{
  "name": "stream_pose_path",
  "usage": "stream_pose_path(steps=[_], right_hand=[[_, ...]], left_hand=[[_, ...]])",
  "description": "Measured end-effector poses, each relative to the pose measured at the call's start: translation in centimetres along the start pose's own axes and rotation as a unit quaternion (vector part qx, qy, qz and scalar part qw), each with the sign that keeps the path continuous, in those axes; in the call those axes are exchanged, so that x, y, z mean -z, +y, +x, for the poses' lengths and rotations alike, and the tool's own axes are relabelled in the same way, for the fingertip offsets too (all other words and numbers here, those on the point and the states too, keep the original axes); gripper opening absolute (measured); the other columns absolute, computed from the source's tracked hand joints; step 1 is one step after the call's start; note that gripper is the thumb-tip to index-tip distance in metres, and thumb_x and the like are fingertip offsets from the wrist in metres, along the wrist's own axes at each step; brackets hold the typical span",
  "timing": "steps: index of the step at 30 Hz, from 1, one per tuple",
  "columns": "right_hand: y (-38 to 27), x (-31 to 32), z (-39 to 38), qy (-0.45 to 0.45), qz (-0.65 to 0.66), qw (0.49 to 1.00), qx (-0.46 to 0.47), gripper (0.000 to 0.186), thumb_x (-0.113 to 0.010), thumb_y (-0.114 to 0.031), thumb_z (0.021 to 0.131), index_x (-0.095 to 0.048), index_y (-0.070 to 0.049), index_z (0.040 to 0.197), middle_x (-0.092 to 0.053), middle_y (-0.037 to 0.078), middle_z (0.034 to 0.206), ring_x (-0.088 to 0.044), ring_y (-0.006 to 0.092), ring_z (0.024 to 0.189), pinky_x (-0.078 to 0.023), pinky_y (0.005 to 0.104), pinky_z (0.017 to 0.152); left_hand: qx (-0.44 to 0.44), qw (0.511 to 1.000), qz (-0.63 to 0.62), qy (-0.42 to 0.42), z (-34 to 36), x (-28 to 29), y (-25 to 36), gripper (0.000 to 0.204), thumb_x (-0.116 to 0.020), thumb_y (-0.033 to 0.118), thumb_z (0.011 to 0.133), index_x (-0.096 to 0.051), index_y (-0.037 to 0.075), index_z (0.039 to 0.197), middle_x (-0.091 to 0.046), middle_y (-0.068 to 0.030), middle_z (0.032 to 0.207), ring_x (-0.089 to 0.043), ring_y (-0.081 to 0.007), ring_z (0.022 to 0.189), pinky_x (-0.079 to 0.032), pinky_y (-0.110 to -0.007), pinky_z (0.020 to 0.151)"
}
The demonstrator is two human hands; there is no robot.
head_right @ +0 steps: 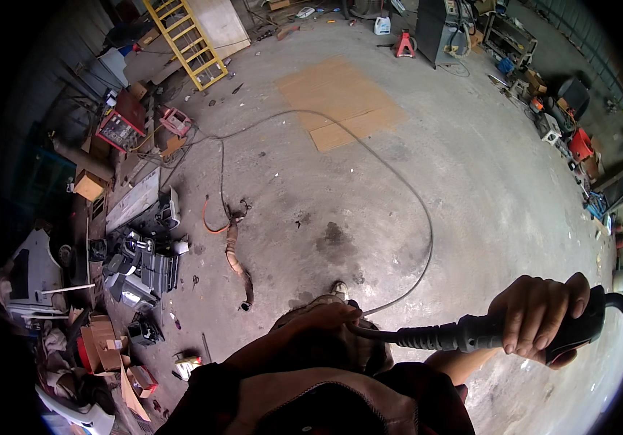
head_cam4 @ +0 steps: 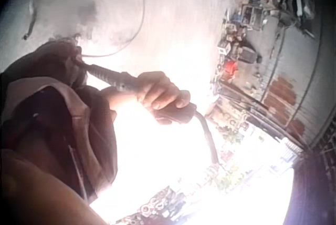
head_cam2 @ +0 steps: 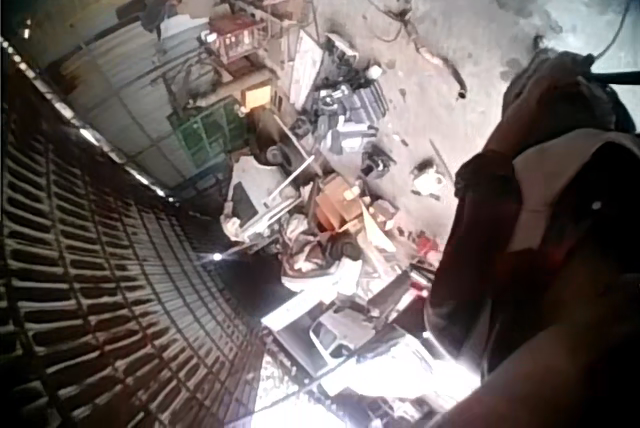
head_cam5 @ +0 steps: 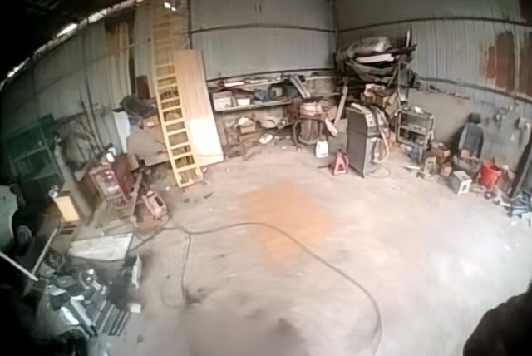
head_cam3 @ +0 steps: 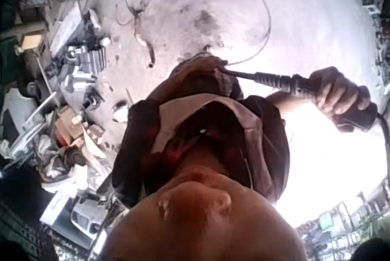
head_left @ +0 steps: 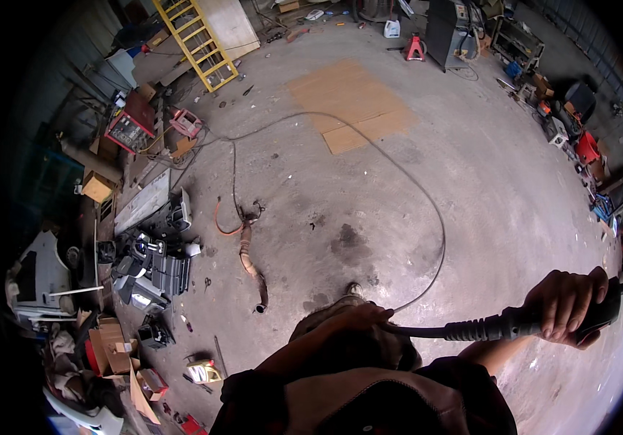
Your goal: The person welds an exhaust pipe on the ground using a welding torch, while holding a piece of cardboard as a heat shield.
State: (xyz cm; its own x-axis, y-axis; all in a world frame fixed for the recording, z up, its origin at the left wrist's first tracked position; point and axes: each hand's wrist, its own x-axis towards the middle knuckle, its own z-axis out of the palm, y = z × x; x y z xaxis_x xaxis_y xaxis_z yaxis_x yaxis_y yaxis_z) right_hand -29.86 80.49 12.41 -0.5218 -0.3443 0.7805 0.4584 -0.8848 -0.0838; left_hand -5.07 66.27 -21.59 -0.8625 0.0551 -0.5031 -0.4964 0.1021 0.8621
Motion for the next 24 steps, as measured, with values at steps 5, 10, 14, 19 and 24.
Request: stream_pose_path(steps=[5, 10, 14, 19, 24], right_hand=[[-0.5, -3.3, 0.4, 0.034, 0.040, 0.999, -0.004, 0.050, -0.076, -0.015, 0.077, -0.036, -0.006, 0.107, -0.052, 0.003, 0.064, -0.053, 0.0098, 0.042, -0.053, 0.0218, 0.036], [0.5, -6.8, -3.6, 0.025, -0.048, 0.996, -0.070, 0.062, -0.069, -0.031, 0.084, -0.035, 0.001, 0.125, -0.047, 0.006, 0.083, -0.052, 0.0123, 0.061, -0.048, 0.0269, 0.054], [1.8, -10.1, -11.1, 0.112, -0.035, 0.976, -0.184, 0.064, -0.060, -0.047, 0.090, -0.039, -0.001, 0.129, -0.044, 0.002, 0.086, -0.048, 0.0134, 0.074, -0.041, 0.0346, 0.073], [1.1, -14.7, -17.5, 0.159, 0.044, 0.944, -0.287, 0.057, -0.052, -0.053, 0.093, -0.048, -0.007, 0.126, -0.046, 0.000, 0.085, -0.047, 0.0126, 0.077, -0.041, 0.0368, 0.077], [0.9, -21.8, -21.1, 0.120, 0.199, 0.889, -0.395, 0.060, -0.048, -0.061, 0.092, -0.049, -0.011, 0.124, -0.048, 0.000, 0.087, -0.047, 0.0131, 0.078, -0.040, 0.0404, 0.081]], left_hand=[[0.044, 0.988, -0.051, 0.142, -4.6, -2.6, 0.2, 0.067, -0.038, 0.060, 0.099, -0.065, 0.003, 0.075, -0.061, -0.0057, 0.068, -0.053, -0.0170, 0.066, -0.045, -0.036, 0.068], [-0.113, 0.909, -0.164, 0.367, -6.8, -9.9, -10.5, 0.060, -0.044, 0.052, 0.100, -0.057, 0.006, 0.064, -0.052, 0.0004, 0.059, -0.047, -0.0129, 0.060, -0.041, -0.034, 0.065], [-0.005, 0.738, -0.436, 0.515, -14.9, -17.0, -16.6, 0.059, -0.046, 0.051, 0.099, -0.051, 0.012, 0.055, -0.042, 0.0037, 0.052, -0.038, -0.0099, 0.047, -0.032, -0.030, 0.049], [-0.007, 0.685, -0.378, 0.623, -30.5, -28.0, -12.4, 0.064, -0.044, 0.049, 0.099, -0.055, 0.009, 0.051, -0.043, 0.0011, 0.046, -0.033, -0.0105, 0.042, -0.024, -0.030, 0.046], [-0.103, 0.548, -0.436, 0.706, -38.0, -45.2, -9.9, 0.057, -0.036, 0.039, 0.104, -0.040, 0.016, 0.052, -0.038, -0.0013, 0.043, -0.030, -0.0121, 0.036, -0.022, -0.030, 0.040]])
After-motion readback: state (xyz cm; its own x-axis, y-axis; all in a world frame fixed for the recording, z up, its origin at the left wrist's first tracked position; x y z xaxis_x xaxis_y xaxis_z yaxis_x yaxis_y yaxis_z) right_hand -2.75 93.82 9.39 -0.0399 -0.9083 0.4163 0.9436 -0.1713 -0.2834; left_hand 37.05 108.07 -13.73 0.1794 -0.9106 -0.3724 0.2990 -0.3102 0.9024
